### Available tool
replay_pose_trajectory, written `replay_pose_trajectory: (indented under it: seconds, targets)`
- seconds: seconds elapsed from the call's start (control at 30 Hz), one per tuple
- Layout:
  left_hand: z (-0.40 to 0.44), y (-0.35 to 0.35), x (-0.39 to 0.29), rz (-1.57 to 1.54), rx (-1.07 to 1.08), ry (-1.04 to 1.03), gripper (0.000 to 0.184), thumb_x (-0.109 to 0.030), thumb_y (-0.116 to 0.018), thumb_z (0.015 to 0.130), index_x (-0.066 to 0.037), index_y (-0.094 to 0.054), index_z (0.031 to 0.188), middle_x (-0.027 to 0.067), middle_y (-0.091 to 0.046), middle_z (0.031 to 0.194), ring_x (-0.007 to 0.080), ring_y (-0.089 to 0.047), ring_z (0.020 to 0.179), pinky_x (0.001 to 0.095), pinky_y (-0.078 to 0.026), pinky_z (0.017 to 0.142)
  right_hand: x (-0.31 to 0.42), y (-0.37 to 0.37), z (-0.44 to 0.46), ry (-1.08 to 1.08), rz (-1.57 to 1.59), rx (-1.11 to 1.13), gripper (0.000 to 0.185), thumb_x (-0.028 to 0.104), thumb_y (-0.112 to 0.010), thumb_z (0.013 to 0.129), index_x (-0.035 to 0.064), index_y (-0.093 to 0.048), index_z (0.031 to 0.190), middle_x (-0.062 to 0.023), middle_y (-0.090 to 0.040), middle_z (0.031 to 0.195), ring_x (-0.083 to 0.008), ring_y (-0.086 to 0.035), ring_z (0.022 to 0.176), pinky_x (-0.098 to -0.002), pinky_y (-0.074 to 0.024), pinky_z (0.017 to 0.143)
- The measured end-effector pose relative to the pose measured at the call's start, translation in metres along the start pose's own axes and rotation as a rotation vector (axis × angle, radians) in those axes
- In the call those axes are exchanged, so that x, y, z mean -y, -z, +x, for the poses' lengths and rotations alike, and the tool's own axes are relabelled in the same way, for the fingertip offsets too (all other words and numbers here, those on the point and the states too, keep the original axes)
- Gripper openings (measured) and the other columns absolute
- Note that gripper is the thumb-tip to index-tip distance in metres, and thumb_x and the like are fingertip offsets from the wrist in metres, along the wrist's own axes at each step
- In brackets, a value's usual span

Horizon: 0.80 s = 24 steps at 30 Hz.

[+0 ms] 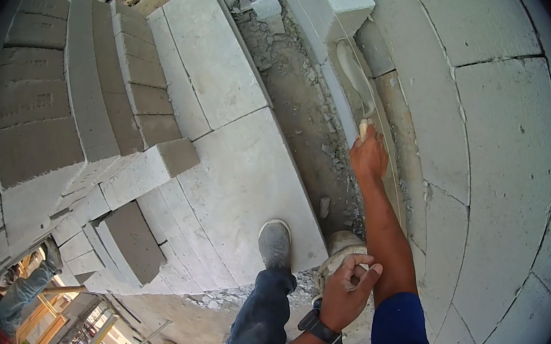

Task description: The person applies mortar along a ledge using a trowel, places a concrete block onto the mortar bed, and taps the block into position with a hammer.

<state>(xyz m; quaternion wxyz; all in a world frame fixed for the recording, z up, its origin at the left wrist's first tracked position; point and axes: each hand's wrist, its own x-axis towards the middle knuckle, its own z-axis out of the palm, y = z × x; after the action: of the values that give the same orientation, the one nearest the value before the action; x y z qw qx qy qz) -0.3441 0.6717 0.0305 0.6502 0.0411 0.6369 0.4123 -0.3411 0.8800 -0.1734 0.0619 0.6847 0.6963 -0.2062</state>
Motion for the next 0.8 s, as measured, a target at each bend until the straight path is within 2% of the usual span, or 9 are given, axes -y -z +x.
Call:
replay_pose_trajectory:
  seconds: [0.23, 0.33, 0.43, 0.53, 0.63, 0.73, 0.8]
  targets:
    - [-0.012, -0.01, 0.011, -0.042, 0.048, 0.043, 0.033, -0.025, -0.069, 0.099, 0.0, -0.062, 0.119, -0.0038, -0.057, 0.078, 0.0031, -0.048, 0.069, 0.0216, -0.041, 0.064, -0.075, -0.025, -0.077, -0.065, 0.01, -0.011, 0.051, 0.023, -0.063, 0.095, 0.0115, -0.047, 0.142, -0.0207, -0.061, 0.125, -0.0397, -0.066, 0.107, -0.0506, -0.054, 0.087]
    - [-0.022, -0.021, 0.019, -0.034, 0.07, 0.036, 0.032, -0.024, -0.069, 0.099, 0.0, -0.061, 0.12, -0.004, -0.057, 0.079, 0.003, -0.049, 0.07, 0.0211, -0.04, 0.065, -0.126, -0.052, -0.11, -0.007, -0.004, -0.091, 0.053, 0.024, -0.062, 0.095, 0.0122, -0.046, 0.144, -0.0212, -0.06, 0.128, -0.041, -0.066, 0.108, -0.0507, -0.0538, 0.088]
    - [-0.03, -0.03, 0.037, -0.02, 0.086, 0.035, 0.031, -0.022, -0.069, 0.099, 0.0, -0.061, 0.12, -0.0038, -0.057, 0.08, 0.0028, -0.049, 0.072, 0.0208, -0.041, 0.066, -0.16, -0.058, -0.14, -0.067, -0.007, -0.019, 0.054, 0.024, -0.062, 0.095, 0.0123, -0.045, 0.145, -0.0226, -0.059, 0.13, -0.0417, -0.065, 0.11, -0.0508, -0.054, 0.088]
    - [-0.041, -0.038, 0.05, 0.012, 0.118, 0.06, 0.029, -0.019, -0.068, 0.099, -0.001, -0.061, 0.12, -0.0033, -0.058, 0.081, 0.003, -0.05, 0.074, 0.0209, -0.041, 0.069, -0.192, -0.068, -0.167, -0.031, 0.016, -0.097, 0.055, 0.024, -0.062, 0.095, 0.0122, -0.045, 0.145, -0.0248, -0.059, 0.13, -0.0424, -0.063, 0.112, -0.0518, -0.0541, 0.086]
    - [-0.051, -0.046, 0.064, 0.036, 0.136, 0.065, 0.028, -0.017, -0.068, 0.099, 0.0, -0.061, 0.12, -0.0029, -0.059, 0.081, 0.003, -0.05, 0.074, 0.0208, -0.042, 0.07, -0.211, -0.059, -0.188, -0.096, 0.021, -0.042, 0.055, 0.023, -0.062, 0.095, 0.0122, -0.044, 0.146, -0.0255, -0.059, 0.128, -0.0425, -0.063, 0.112, -0.0518, -0.0539, 0.086]
    - [-0.055, -0.049, 0.078, 0.063, 0.152, 0.041, 0.027, -0.016, -0.067, 0.099, 0.0, -0.06, 0.119, -0.0026, -0.059, 0.081, 0.0027, -0.05, 0.074, 0.0206, -0.042, 0.07, -0.23, -0.06, -0.209, -0.067, 0.064, -0.092, 0.056, 0.023, -0.062, 0.094, 0.0128, -0.043, 0.147, -0.0248, -0.059, 0.128, -0.0425, -0.062, 0.111, -0.051, -0.0535, 0.086]
    - [-0.06, -0.05, 0.085, 0.076, 0.154, 0.033, 0.026, -0.015, -0.067, 0.099, 0.0, -0.06, 0.119, -0.0023, -0.059, 0.081, 0.0027, -0.05, 0.074, 0.0204, -0.042, 0.069, -0.239, -0.057, -0.217, -0.073, 0.045, -0.041, 0.057, 0.022, -0.062, 0.094, 0.0132, -0.042, 0.147, -0.0228, -0.058, 0.126, -0.0414, -0.063, 0.11, -0.0506, -0.0534, 0.086]
